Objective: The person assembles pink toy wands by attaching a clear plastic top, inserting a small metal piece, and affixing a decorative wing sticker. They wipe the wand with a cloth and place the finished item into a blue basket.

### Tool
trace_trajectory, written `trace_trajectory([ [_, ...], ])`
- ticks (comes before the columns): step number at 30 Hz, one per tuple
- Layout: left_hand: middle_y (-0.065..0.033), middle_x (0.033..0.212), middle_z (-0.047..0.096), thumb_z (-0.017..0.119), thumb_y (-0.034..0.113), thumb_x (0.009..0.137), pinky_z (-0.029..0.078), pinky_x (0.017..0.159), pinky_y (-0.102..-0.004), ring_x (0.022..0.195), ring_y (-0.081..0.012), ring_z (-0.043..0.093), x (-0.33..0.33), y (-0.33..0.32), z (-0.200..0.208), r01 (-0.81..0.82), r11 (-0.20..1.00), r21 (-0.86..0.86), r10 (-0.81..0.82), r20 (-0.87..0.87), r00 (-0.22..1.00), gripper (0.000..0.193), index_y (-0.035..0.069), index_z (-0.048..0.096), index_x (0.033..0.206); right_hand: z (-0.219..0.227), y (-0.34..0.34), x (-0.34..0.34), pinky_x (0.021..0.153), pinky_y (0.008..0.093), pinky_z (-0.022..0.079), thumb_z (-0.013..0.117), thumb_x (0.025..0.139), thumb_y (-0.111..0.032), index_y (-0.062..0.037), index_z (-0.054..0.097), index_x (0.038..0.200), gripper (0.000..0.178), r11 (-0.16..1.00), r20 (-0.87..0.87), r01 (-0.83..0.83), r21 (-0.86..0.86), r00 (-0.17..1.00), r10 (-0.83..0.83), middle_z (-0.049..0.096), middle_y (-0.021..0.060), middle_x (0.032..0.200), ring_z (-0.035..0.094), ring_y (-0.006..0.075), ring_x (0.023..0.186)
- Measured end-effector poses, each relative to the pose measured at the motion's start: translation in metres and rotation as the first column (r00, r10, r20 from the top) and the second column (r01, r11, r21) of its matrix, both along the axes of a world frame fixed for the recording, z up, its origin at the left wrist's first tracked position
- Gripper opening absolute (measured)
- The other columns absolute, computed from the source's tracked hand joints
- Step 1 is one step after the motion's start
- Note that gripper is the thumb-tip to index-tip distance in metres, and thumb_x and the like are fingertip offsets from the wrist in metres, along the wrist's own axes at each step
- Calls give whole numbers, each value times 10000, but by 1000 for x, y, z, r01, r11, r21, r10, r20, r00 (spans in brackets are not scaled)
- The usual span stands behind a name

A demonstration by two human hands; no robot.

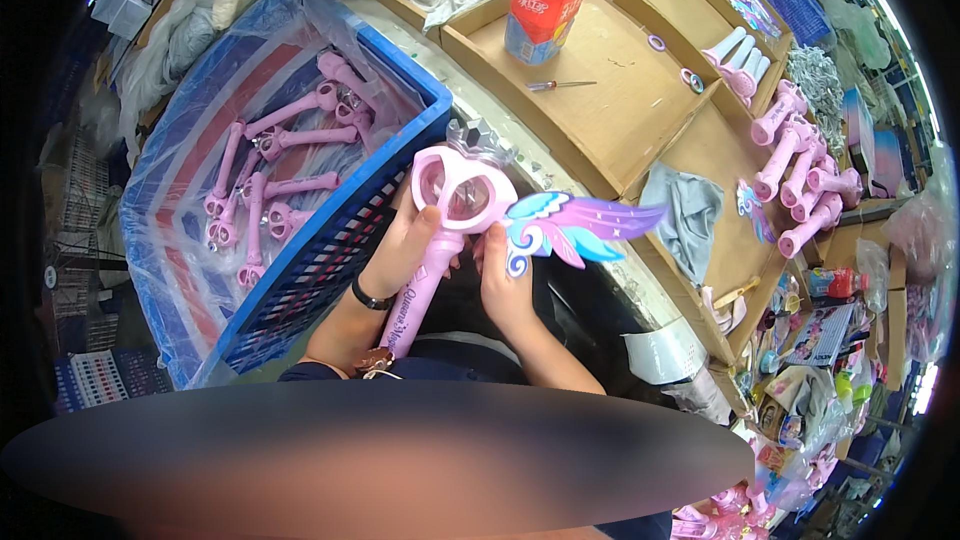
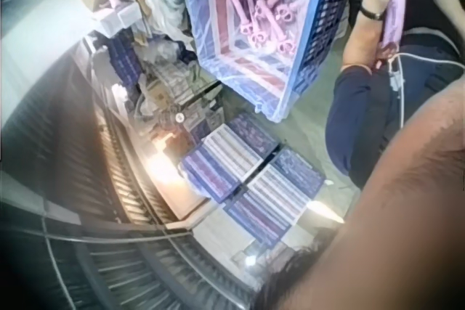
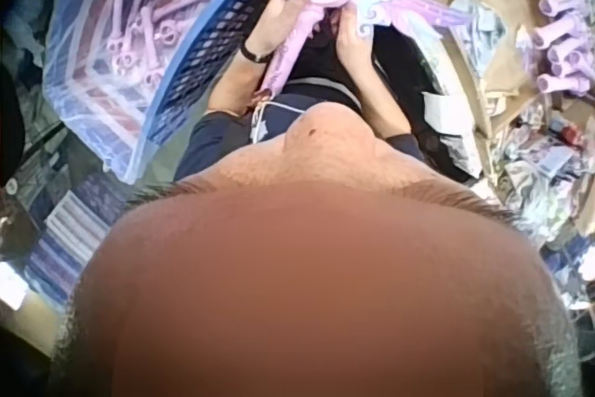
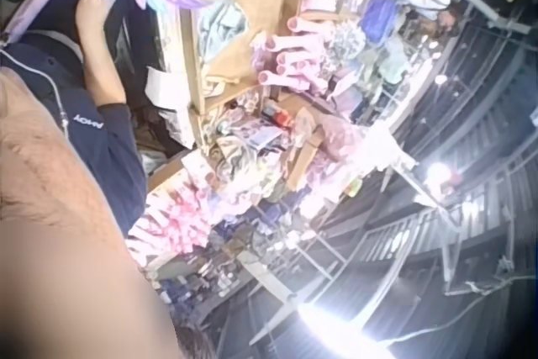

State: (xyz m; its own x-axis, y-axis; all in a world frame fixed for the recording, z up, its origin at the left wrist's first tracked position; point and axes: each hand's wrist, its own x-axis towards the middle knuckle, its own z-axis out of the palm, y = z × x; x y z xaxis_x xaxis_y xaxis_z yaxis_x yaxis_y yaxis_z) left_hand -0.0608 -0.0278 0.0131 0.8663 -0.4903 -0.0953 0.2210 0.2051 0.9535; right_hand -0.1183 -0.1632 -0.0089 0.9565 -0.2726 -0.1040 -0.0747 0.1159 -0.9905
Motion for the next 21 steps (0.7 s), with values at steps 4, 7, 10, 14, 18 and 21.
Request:
trace_trajectory([
  [4,-99,845,595,416,579,889,491,452,-213,578,-120,594,2,1,-2,18,999,-26,-19,-38,999,707,78,241,1356,0,1,7,402,216,223,321,995,-360,-95,486,689,437,999,288,-35,-33,957,43,405,-36,549,330,54,435],
  [7,-90,821,604,390,620,876,498,473,-214,571,-123,596,3,5,-3,35,999,-16,-36,-96,995,704,47,330,1280,9,-8,2,407,209,226,358,990,-341,-92,503,730,388,995,124,-92,-27,988,94,415,-31,546,328,46,438],
  [10,-72,829,596,469,539,888,498,463,-212,563,-112,591,8,8,-3,36,988,-148,-66,-203,977,639,73,313,1297,17,-18,-5,409,203,242,382,985,-346,-92,504,726,382,969,-31,-197,148,978,204,427,-22,550,346,50,438],
  [14,-81,824,580,492,554,870,502,469,-217,563,-123,588,4,-1,0,87,988,-130,-102,-113,988,692,75,276,1320,9,-9,-10,408,198,261,369,987,-362,-94,475,699,407,997,101,-77,31,992,74,463,-2,589,380,57,460],
  [18,-87,1013,553,633,379,850,518,639,-232,790,-118,599,-3,-2,10,62,998,-15,-63,-77,995,705,60,246,1345,-8,-4,-9,395,209,244,333,991,-387,-94,454,679,445,996,93,44,81,994,-51,436,-2,564,356,65,438],
  [21,-89,1279,417,730,176,783,353,999,-314,1188,-167,413,-7,-8,14,45,992,-119,-52,-57,997,818,23,192,1379,-11,-3,-9,417,216,240,284,994,-406,-95,445,708,452,994,238,-4,110,971,-23,415,-15,563,349,60,458],
])
